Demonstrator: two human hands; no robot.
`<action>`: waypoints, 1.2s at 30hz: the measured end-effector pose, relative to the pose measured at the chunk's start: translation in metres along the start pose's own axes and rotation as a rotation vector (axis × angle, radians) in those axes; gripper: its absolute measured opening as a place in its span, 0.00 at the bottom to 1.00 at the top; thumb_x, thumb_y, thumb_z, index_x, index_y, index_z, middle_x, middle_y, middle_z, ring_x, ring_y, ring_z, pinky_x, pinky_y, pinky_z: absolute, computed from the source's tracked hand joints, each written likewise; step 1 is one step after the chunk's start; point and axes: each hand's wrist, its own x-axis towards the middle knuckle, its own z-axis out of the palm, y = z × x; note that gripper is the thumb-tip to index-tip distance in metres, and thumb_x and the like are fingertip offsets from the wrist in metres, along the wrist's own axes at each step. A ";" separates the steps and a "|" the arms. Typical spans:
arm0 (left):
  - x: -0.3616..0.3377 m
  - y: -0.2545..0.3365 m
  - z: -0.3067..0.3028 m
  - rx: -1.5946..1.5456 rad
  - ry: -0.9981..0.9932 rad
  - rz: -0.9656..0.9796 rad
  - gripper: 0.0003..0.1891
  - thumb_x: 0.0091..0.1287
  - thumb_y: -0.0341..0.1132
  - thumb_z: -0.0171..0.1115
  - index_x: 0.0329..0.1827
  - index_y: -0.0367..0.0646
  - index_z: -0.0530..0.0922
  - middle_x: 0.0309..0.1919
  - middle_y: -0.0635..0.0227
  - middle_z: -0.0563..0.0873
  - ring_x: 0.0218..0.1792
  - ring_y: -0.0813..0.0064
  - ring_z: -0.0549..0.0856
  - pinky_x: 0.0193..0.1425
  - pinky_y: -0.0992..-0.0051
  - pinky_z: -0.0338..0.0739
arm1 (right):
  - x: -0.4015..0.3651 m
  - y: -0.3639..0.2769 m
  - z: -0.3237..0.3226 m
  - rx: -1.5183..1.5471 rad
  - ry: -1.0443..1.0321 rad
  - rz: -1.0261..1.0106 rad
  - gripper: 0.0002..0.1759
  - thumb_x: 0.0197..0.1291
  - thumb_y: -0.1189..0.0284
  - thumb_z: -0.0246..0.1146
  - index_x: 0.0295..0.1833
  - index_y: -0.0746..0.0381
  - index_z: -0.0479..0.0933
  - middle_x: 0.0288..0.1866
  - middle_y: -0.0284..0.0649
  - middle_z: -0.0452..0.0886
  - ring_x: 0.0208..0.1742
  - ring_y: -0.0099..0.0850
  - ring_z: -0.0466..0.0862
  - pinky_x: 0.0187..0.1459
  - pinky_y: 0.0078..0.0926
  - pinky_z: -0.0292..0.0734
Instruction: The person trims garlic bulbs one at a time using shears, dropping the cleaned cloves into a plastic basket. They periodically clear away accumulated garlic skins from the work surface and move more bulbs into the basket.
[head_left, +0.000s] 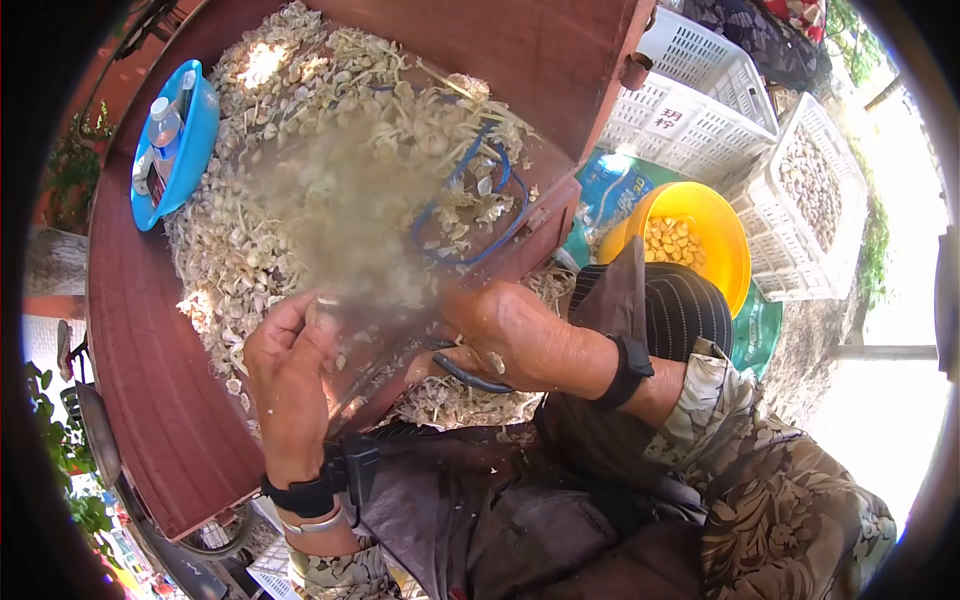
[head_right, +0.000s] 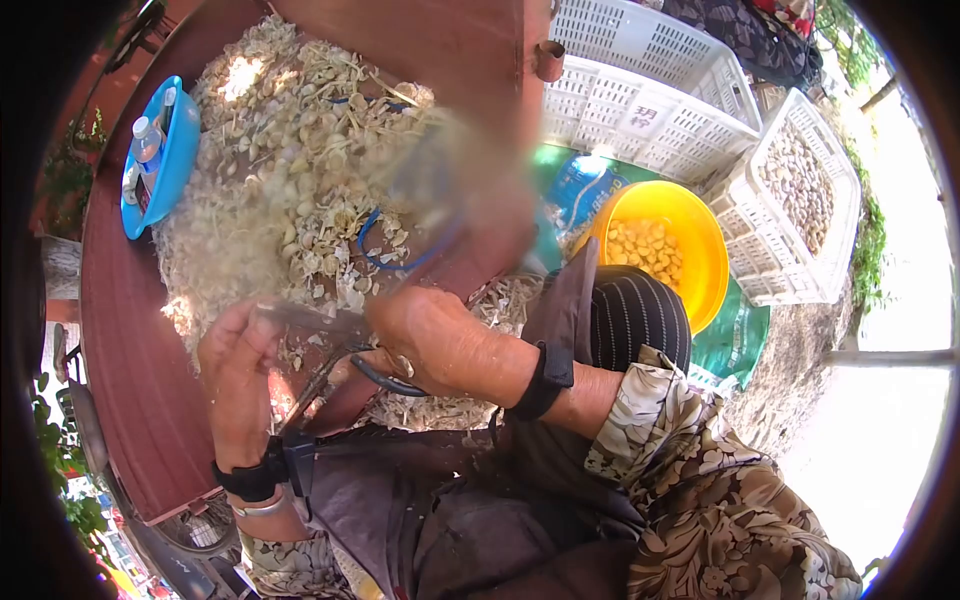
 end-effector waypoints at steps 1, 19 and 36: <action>0.000 -0.002 -0.001 -0.012 -0.011 0.002 0.12 0.65 0.29 0.62 0.50 0.33 0.80 0.33 0.75 0.83 0.30 0.87 0.75 0.35 0.85 0.69 | 0.001 0.006 0.005 0.159 -0.006 -0.002 0.17 0.61 0.63 0.63 0.31 0.68 0.72 0.26 0.52 0.76 0.31 0.52 0.79 0.33 0.40 0.74; -0.240 -0.059 -0.176 1.237 0.287 -0.156 0.22 0.63 0.36 0.63 0.61 0.47 0.73 0.60 0.60 0.70 0.58 0.63 0.69 0.63 0.68 0.63 | 0.019 -0.019 -0.011 0.851 0.176 0.349 0.29 0.63 0.49 0.63 0.22 0.63 0.74 0.14 0.29 0.68 0.16 0.17 0.68 0.17 0.23 0.60; 0.117 -0.066 -0.019 0.710 0.025 0.211 0.08 0.59 0.26 0.62 0.42 0.38 0.81 0.33 0.61 0.84 0.34 0.68 0.83 0.39 0.71 0.76 | 0.017 0.000 -0.019 0.662 0.202 0.258 0.31 0.62 0.51 0.65 0.28 0.71 0.69 0.19 0.46 0.63 0.24 0.29 0.65 0.26 0.36 0.65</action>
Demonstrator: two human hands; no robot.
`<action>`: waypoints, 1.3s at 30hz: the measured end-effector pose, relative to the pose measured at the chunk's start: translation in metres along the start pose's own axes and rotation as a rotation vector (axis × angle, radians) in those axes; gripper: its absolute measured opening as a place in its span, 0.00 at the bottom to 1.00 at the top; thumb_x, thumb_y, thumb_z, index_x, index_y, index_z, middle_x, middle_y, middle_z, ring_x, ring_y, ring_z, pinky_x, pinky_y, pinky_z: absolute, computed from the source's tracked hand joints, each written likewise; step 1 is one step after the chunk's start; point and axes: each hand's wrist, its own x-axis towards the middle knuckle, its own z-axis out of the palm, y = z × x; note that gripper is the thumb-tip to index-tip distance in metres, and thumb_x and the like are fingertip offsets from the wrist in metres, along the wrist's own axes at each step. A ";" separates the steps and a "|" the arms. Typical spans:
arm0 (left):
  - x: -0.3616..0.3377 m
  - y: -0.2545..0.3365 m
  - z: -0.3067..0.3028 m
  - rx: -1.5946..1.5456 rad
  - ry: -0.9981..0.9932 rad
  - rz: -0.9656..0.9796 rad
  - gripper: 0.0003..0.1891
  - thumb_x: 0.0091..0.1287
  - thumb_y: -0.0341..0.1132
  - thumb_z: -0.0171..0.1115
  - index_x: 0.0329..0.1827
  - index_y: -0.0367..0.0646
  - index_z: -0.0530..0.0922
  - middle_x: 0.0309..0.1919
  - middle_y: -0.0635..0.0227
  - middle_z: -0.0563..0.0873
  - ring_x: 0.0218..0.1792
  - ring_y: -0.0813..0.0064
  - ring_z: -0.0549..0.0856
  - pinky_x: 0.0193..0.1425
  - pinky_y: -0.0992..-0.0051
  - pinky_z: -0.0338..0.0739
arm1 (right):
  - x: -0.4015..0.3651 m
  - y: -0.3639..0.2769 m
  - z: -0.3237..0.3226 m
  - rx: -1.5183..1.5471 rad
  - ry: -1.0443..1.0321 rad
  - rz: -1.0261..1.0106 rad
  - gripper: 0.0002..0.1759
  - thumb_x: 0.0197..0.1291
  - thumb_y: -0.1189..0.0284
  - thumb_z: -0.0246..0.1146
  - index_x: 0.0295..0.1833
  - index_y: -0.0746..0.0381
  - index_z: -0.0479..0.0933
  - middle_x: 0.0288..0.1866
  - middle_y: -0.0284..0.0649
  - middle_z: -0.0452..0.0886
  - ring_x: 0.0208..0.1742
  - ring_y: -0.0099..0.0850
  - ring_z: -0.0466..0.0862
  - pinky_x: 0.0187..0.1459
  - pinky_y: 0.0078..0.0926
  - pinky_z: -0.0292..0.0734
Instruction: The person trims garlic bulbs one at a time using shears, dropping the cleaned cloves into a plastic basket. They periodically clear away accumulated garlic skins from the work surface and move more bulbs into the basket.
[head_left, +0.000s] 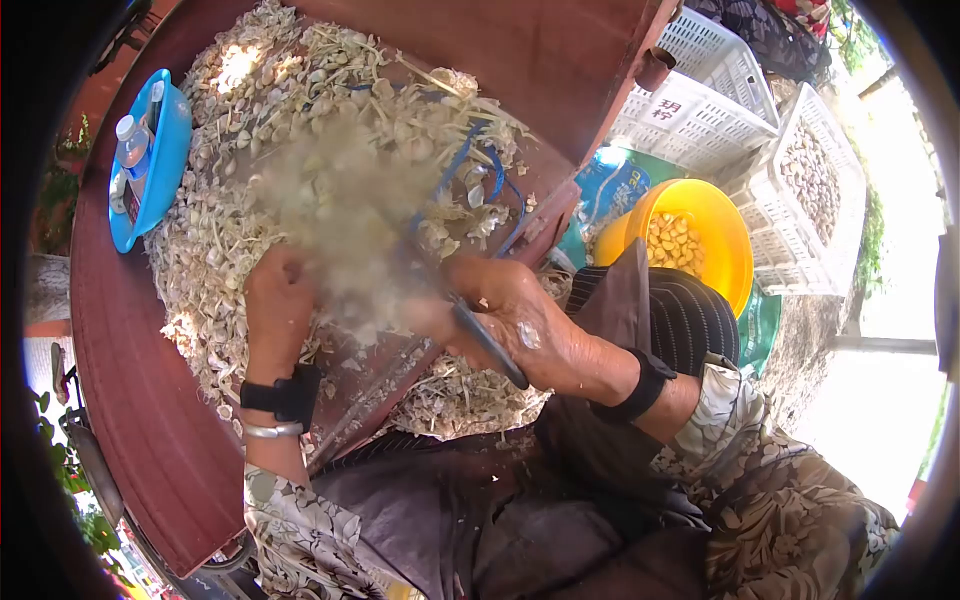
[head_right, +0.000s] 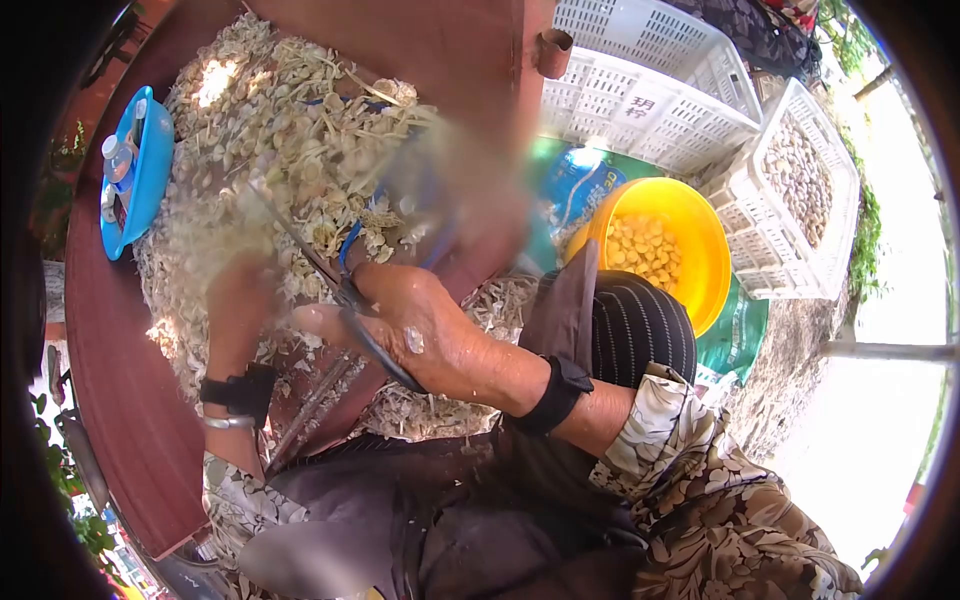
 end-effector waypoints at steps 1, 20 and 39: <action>-0.008 0.004 -0.007 -0.255 0.008 -0.069 0.08 0.60 0.27 0.63 0.43 0.37 0.81 0.34 0.62 0.84 0.34 0.71 0.84 0.39 0.73 0.77 | 0.000 0.000 0.000 -0.001 -0.016 0.012 0.31 0.62 0.51 0.65 0.28 0.71 0.69 0.20 0.49 0.65 0.23 0.32 0.66 0.27 0.37 0.66; -0.146 0.061 -0.016 -1.178 0.442 -0.180 0.08 0.63 0.23 0.64 0.45 0.39 0.79 0.44 0.64 0.83 0.43 0.76 0.81 0.46 0.78 0.76 | -0.027 0.021 0.035 -0.591 -0.317 -0.224 0.21 0.60 0.58 0.65 0.40 0.67 0.73 0.31 0.58 0.77 0.38 0.59 0.78 0.36 0.47 0.73; -0.084 0.051 0.000 0.134 0.106 0.294 0.19 0.59 0.22 0.57 0.55 0.40 0.80 0.58 0.51 0.78 0.62 0.51 0.75 0.65 0.62 0.69 | -0.007 0.019 0.022 -0.125 -0.005 -0.116 0.26 0.62 0.57 0.66 0.28 0.71 0.68 0.21 0.55 0.66 0.22 0.41 0.67 0.29 0.38 0.68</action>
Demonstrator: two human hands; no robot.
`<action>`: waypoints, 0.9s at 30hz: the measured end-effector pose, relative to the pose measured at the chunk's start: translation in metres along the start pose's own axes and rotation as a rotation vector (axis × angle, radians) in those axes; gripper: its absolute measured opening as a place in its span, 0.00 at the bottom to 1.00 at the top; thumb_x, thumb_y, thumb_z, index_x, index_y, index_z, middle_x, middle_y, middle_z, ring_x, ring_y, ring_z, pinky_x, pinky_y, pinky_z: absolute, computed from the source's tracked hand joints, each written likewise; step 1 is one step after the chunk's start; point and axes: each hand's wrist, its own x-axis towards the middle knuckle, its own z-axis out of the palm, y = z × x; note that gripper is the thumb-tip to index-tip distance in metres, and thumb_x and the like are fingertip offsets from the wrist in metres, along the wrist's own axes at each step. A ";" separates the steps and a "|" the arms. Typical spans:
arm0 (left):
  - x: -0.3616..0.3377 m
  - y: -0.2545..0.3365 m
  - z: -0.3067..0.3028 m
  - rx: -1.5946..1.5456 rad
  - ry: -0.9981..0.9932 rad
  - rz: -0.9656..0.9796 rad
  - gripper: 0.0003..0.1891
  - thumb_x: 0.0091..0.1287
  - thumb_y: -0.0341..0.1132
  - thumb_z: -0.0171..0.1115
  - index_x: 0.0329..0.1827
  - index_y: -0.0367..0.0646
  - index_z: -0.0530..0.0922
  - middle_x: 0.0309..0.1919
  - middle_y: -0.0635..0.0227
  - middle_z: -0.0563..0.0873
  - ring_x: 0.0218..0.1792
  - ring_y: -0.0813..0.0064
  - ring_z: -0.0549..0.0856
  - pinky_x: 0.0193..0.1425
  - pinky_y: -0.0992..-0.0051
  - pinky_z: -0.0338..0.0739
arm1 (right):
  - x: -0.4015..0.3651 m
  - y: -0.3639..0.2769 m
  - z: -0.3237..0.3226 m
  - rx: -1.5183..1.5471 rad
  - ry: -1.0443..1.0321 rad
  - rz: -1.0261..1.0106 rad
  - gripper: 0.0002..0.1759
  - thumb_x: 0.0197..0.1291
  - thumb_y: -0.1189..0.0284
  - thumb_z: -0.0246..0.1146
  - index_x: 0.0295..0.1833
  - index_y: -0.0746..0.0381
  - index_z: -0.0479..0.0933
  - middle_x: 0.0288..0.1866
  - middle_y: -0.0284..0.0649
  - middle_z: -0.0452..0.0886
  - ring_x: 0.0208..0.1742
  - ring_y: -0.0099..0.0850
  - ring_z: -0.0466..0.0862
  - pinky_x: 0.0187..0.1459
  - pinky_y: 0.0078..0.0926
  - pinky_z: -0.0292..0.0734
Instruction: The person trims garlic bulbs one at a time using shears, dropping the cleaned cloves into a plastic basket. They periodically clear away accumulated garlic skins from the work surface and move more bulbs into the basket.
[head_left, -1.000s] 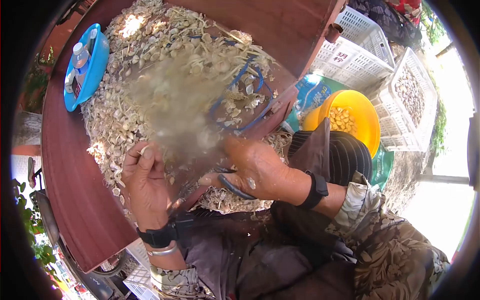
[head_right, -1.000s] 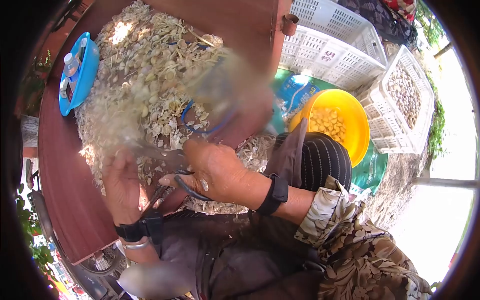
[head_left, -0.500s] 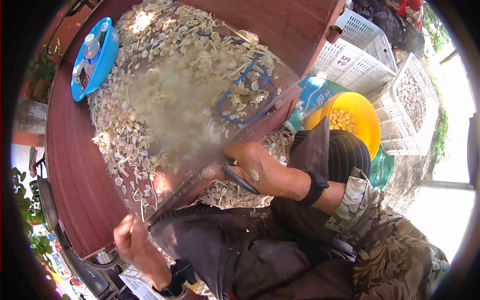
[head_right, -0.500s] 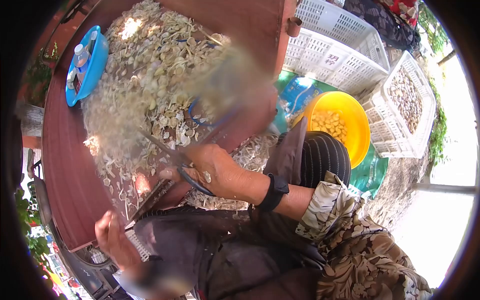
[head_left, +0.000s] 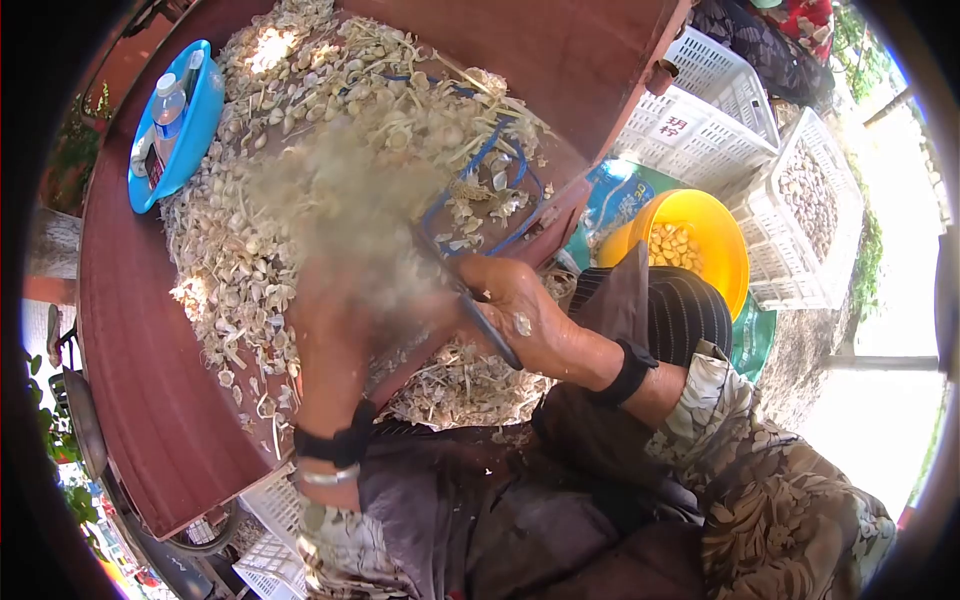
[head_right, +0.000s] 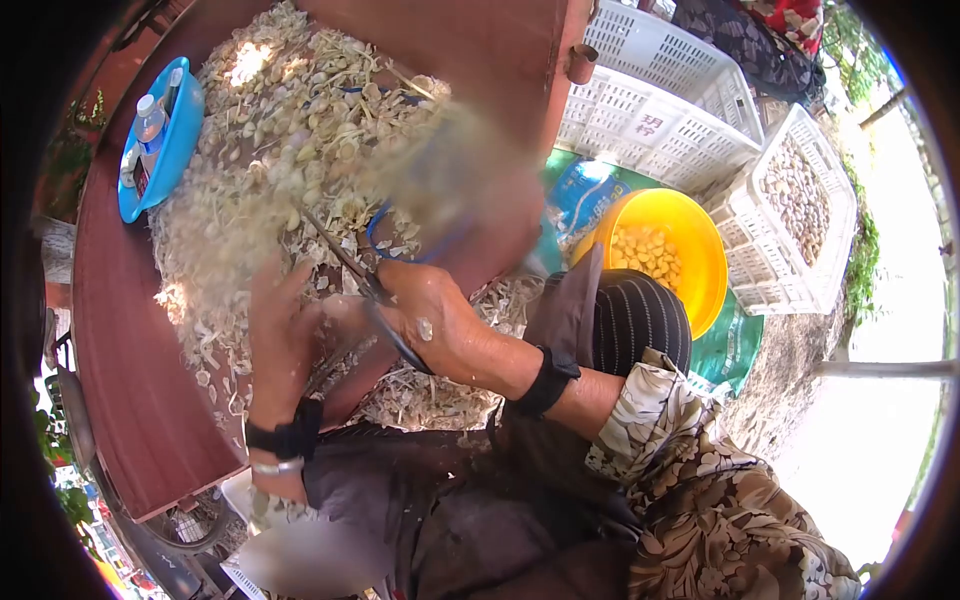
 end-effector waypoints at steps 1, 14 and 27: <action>0.003 -0.015 0.011 0.065 -0.006 0.032 0.19 0.58 0.21 0.57 0.54 0.41 0.80 0.56 0.51 0.79 0.60 0.51 0.76 0.63 0.62 0.70 | 0.000 0.000 -0.004 0.005 -0.001 0.011 0.26 0.62 0.57 0.65 0.29 0.71 0.68 0.21 0.54 0.66 0.22 0.41 0.68 0.29 0.38 0.68; 0.049 -0.029 0.015 0.225 0.043 -0.058 0.07 0.64 0.25 0.53 0.41 0.37 0.79 0.38 0.55 0.82 0.41 0.55 0.82 0.48 0.65 0.75 | 0.005 0.007 -0.010 0.043 0.071 -0.018 0.25 0.61 0.58 0.67 0.30 0.70 0.68 0.22 0.55 0.65 0.25 0.48 0.62 0.28 0.37 0.67; 0.020 -0.008 0.005 -0.957 0.145 -0.627 0.14 0.62 0.32 0.66 0.49 0.36 0.79 0.37 0.66 0.84 0.37 0.74 0.84 0.42 0.75 0.79 | 0.002 0.016 -0.009 -0.198 0.041 -0.048 0.29 0.57 0.50 0.67 0.32 0.68 0.70 0.26 0.60 0.74 0.34 0.62 0.76 0.30 0.46 0.71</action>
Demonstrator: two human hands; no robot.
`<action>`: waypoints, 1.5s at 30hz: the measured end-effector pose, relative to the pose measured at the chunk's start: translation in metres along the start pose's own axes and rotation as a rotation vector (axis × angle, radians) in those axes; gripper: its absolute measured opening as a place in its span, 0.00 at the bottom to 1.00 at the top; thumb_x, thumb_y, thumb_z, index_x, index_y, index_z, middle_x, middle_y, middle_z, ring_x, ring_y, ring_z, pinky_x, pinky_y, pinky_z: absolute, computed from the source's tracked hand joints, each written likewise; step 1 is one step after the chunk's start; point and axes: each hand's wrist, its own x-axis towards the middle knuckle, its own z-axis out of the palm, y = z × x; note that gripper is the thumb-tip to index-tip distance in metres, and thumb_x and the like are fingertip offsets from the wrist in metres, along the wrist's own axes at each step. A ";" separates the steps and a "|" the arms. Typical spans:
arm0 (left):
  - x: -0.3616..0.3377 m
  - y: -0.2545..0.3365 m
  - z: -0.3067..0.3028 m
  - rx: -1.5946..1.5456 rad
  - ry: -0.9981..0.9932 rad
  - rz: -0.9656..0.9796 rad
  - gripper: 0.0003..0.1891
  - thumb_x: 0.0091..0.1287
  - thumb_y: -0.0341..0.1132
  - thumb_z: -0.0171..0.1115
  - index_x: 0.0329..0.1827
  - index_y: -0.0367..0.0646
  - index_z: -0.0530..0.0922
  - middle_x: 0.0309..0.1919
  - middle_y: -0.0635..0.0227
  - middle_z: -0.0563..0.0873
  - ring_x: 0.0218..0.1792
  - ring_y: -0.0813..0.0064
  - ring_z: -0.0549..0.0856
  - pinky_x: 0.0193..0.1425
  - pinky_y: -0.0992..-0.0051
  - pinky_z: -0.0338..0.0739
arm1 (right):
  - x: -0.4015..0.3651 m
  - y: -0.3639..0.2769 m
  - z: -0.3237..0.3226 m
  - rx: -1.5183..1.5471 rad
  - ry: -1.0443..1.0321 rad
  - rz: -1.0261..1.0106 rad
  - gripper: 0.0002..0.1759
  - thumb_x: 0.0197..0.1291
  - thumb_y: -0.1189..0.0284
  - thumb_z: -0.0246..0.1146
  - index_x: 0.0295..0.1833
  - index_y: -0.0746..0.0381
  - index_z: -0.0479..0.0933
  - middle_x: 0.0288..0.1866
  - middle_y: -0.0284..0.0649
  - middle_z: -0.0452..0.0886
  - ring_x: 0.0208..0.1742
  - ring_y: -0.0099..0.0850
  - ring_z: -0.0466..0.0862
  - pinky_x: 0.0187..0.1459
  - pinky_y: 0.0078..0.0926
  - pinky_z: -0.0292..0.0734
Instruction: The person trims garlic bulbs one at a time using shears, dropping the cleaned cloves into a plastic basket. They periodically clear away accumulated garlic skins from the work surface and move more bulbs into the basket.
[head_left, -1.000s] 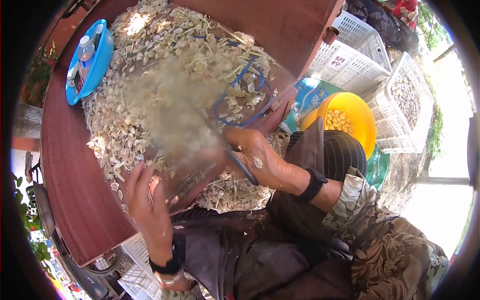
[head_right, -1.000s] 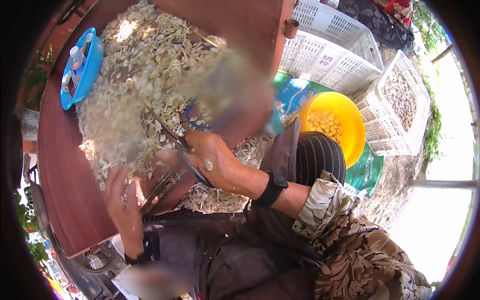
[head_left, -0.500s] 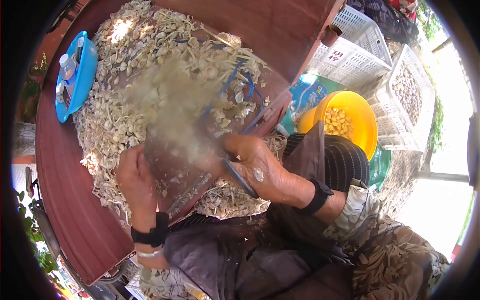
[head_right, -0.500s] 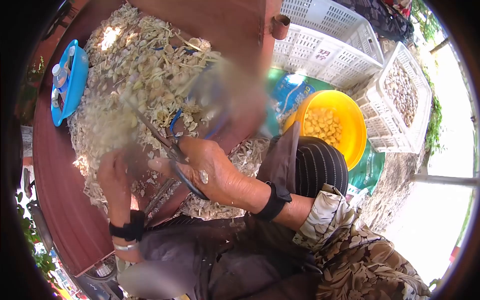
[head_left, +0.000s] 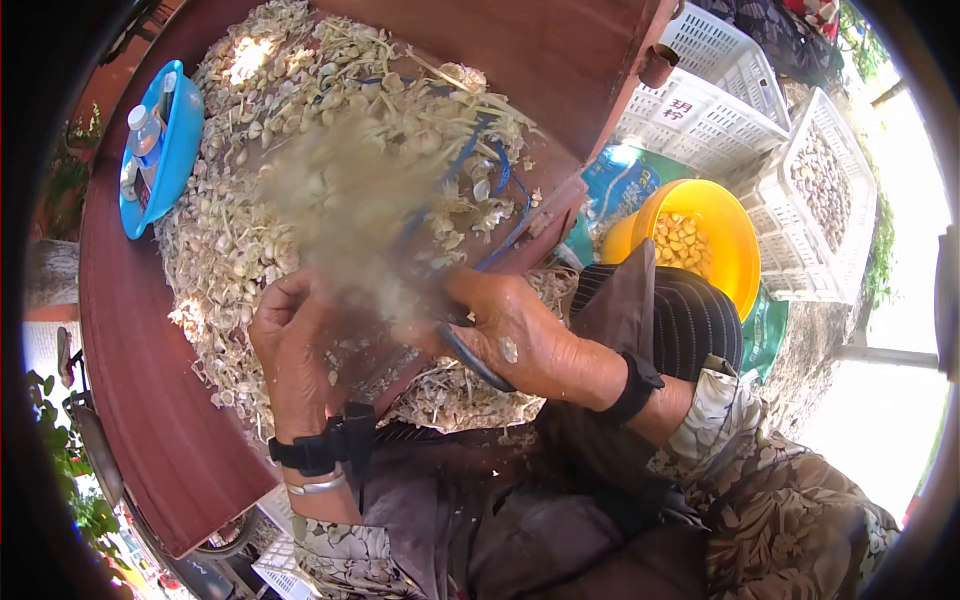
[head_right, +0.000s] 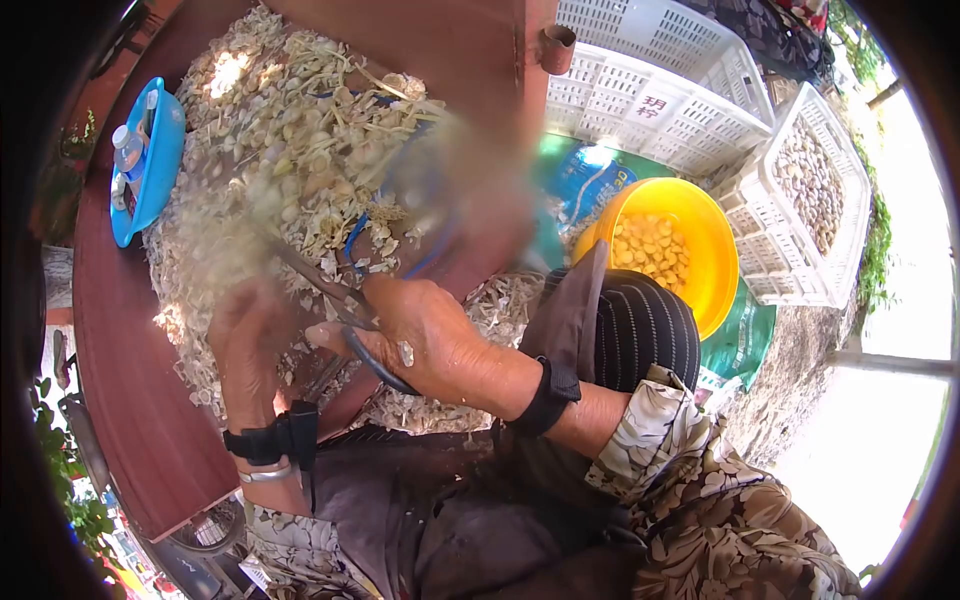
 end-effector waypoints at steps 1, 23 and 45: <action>-0.005 0.000 -0.001 -0.023 0.003 0.007 0.13 0.63 0.31 0.65 0.49 0.36 0.78 0.38 0.65 0.84 0.38 0.74 0.84 0.43 0.75 0.79 | -0.001 -0.005 -0.002 -0.058 -0.026 0.008 0.29 0.57 0.49 0.67 0.32 0.68 0.70 0.27 0.59 0.75 0.34 0.62 0.77 0.31 0.46 0.72; 0.053 0.015 0.024 0.281 -0.004 0.044 0.07 0.63 0.28 0.58 0.41 0.37 0.81 0.36 0.62 0.84 0.35 0.68 0.84 0.38 0.71 0.77 | -0.001 -0.007 -0.011 0.221 0.062 -0.055 0.28 0.62 0.53 0.64 0.34 0.70 0.68 0.27 0.58 0.69 0.30 0.54 0.60 0.32 0.36 0.70; 0.003 0.018 0.007 -0.418 -0.089 -0.093 0.16 0.64 0.31 0.64 0.55 0.39 0.77 0.42 0.72 0.84 0.36 0.84 0.79 0.32 0.85 0.67 | -0.001 -0.006 -0.013 -0.215 -0.044 -0.036 0.28 0.57 0.52 0.67 0.38 0.70 0.69 0.30 0.57 0.77 0.36 0.59 0.79 0.35 0.48 0.74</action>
